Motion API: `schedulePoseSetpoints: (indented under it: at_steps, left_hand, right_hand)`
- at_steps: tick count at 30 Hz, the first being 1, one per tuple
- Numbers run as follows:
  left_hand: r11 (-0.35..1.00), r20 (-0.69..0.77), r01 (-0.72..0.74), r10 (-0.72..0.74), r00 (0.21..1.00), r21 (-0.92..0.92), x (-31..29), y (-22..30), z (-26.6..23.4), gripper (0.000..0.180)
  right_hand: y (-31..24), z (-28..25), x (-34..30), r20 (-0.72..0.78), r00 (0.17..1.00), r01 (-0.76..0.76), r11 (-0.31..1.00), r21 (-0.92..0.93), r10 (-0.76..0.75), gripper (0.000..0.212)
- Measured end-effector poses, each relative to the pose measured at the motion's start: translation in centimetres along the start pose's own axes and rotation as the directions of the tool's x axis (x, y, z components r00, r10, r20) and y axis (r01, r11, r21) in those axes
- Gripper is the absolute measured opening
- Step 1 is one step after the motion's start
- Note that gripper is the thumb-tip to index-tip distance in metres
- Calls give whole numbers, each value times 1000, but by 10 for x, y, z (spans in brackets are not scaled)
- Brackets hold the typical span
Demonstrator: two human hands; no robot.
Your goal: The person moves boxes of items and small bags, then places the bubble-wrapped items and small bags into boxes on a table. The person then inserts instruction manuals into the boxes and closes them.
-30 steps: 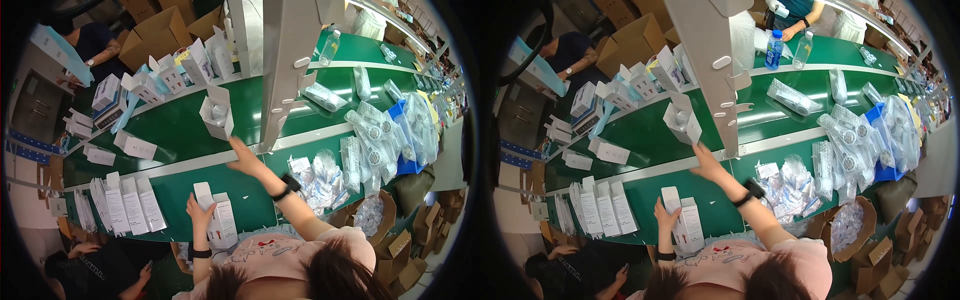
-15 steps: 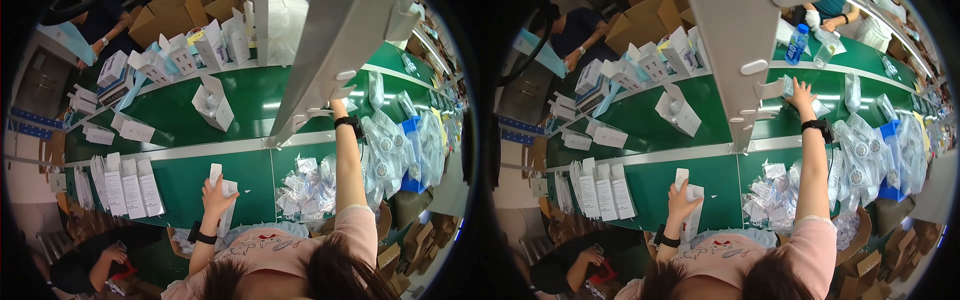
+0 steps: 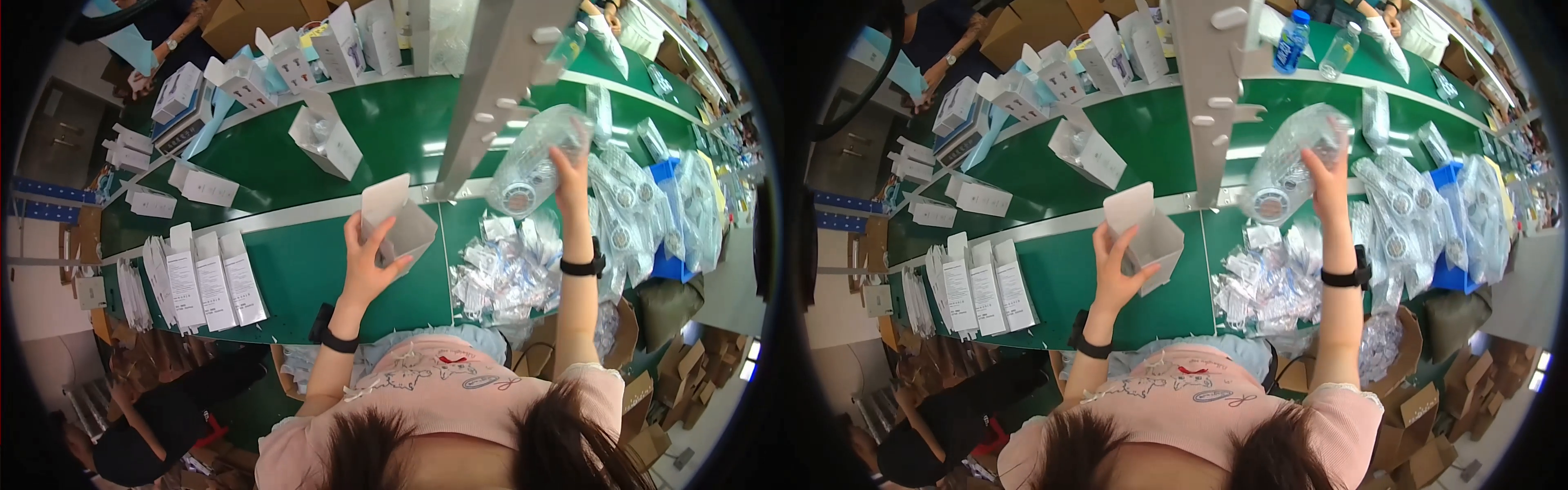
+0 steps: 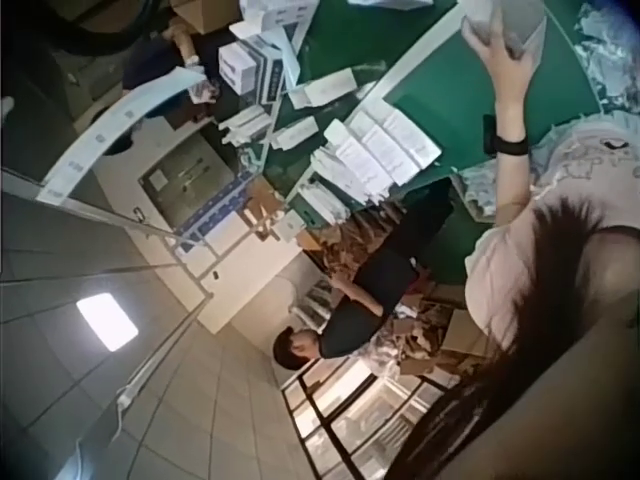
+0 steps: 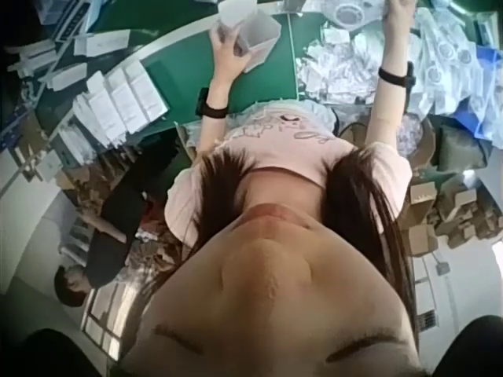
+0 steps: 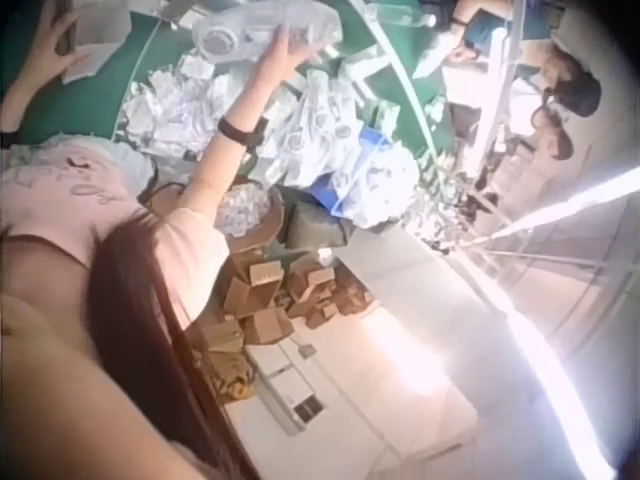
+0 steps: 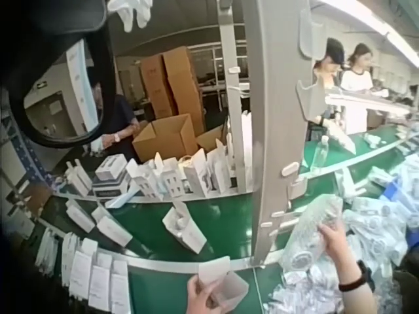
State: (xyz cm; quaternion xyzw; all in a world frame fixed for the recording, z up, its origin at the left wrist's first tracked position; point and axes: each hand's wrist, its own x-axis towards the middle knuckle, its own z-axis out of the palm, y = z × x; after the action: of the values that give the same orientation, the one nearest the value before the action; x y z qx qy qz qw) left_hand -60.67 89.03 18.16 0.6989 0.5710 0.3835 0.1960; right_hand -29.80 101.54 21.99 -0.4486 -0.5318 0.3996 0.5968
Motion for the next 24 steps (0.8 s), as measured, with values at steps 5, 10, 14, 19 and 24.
schedulePoseSetpoints:
  at_steps: [5,10,14,19,24]
  left_hand:
    - [985,-19,-84,82,996,-152,-1,2,23,62]
    - [965,-126,-41,8,992,-259,-16,-15,45,61]
    - [928,-222,-21,-66,973,-372,-17,-5,51,61]
    - [937,-111,209,-248,963,-281,-43,-12,48,62]
    - [936,-219,128,-207,953,-329,-60,-29,17,66]
  right_hand:
    - [-35,55,-64,-313,912,-3,768,640,265,51]
    - [-18,126,-87,-411,909,26,973,227,72,56]
    - [-10,151,-106,-235,911,265,917,-298,-339,51]
    - [-33,148,-123,328,861,504,569,-650,-388,37]
    - [35,76,-117,187,949,315,817,-482,-256,35]
